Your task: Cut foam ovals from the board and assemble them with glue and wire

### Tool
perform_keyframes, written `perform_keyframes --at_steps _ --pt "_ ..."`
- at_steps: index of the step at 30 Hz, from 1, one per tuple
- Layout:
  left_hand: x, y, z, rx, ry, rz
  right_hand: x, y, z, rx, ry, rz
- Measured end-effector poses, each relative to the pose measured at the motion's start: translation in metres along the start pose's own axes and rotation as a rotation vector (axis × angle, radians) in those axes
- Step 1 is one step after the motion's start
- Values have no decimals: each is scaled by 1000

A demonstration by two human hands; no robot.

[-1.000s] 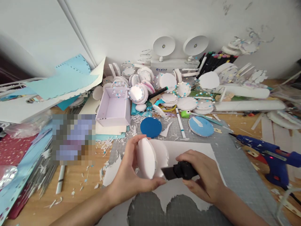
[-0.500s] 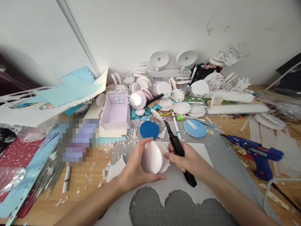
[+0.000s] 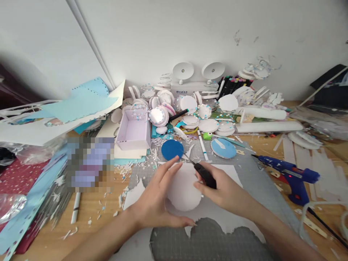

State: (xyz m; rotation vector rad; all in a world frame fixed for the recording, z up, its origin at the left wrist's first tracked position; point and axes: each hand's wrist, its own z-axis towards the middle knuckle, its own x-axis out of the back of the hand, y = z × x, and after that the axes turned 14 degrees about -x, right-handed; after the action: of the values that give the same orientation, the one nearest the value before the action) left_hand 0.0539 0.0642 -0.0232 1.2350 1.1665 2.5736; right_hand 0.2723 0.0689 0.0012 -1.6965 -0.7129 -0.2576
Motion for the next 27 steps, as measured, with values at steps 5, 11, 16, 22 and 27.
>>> perform_keyframes --at_steps 5,11,16,22,27 --pt "1 3 1 76 45 16 -12 -17 5 44 8 -32" --pt "5 3 -1 19 102 130 7 17 6 199 195 -109" --pt "4 2 -2 26 73 38 2 37 8 367 293 -288" --pt "0 8 1 221 53 57 -8 28 0 571 280 -289" --pt "-3 11 2 312 3 145 -17 20 -7 620 240 -346"
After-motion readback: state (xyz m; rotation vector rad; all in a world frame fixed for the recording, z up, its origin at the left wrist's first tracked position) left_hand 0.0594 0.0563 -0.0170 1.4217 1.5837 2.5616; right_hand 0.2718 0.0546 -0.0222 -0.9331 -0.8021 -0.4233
